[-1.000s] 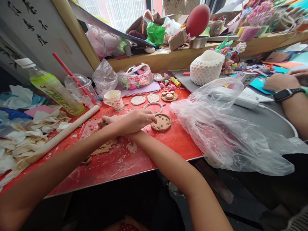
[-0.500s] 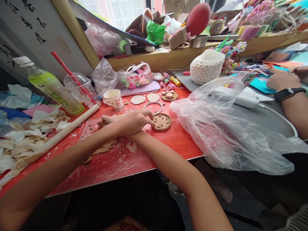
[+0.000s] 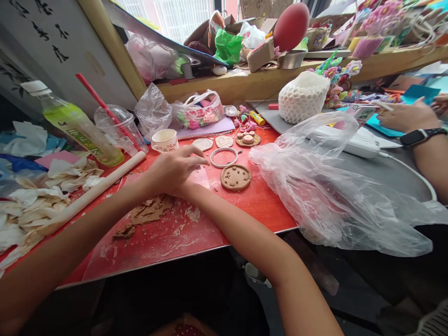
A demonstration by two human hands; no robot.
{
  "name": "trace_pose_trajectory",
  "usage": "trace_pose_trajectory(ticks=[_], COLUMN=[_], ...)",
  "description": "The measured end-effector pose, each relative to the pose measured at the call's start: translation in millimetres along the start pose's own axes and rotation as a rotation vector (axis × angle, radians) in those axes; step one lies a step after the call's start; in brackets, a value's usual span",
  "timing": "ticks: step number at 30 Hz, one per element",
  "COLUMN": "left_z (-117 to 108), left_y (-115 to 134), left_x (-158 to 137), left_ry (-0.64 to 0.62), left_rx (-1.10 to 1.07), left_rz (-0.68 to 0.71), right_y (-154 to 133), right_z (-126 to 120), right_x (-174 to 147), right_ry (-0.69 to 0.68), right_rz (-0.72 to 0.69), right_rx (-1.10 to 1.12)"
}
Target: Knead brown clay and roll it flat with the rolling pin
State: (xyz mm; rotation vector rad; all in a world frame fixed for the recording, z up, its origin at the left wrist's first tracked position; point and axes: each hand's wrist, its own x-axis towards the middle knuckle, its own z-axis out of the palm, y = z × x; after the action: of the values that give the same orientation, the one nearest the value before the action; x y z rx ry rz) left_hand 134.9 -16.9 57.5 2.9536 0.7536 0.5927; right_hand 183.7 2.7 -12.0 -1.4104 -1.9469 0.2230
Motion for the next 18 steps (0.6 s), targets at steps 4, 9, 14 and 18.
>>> trace_pose_trajectory(ticks=[4, 9, 14, 18], left_z=[-31, -29, -17, -15], left_y=[-40, -102, -130, -123], left_x=[-42, -93, -114, -113], left_ry=[0.18, 0.149, 0.103, 0.063], left_rx=[0.175, 0.218, -0.015, -0.099], left_rz=[-0.097, -0.162, -0.166, -0.166], right_y=[-7, -8, -8, -8], right_z=[-1, -4, -4, -3], right_x=[-1, -1, 0, -1], right_ry=[-0.144, -0.154, -0.168, -0.168], right_rz=[-0.159, -0.16, -0.147, -0.152], right_rx=[-0.038, -0.003, -0.011, -0.025])
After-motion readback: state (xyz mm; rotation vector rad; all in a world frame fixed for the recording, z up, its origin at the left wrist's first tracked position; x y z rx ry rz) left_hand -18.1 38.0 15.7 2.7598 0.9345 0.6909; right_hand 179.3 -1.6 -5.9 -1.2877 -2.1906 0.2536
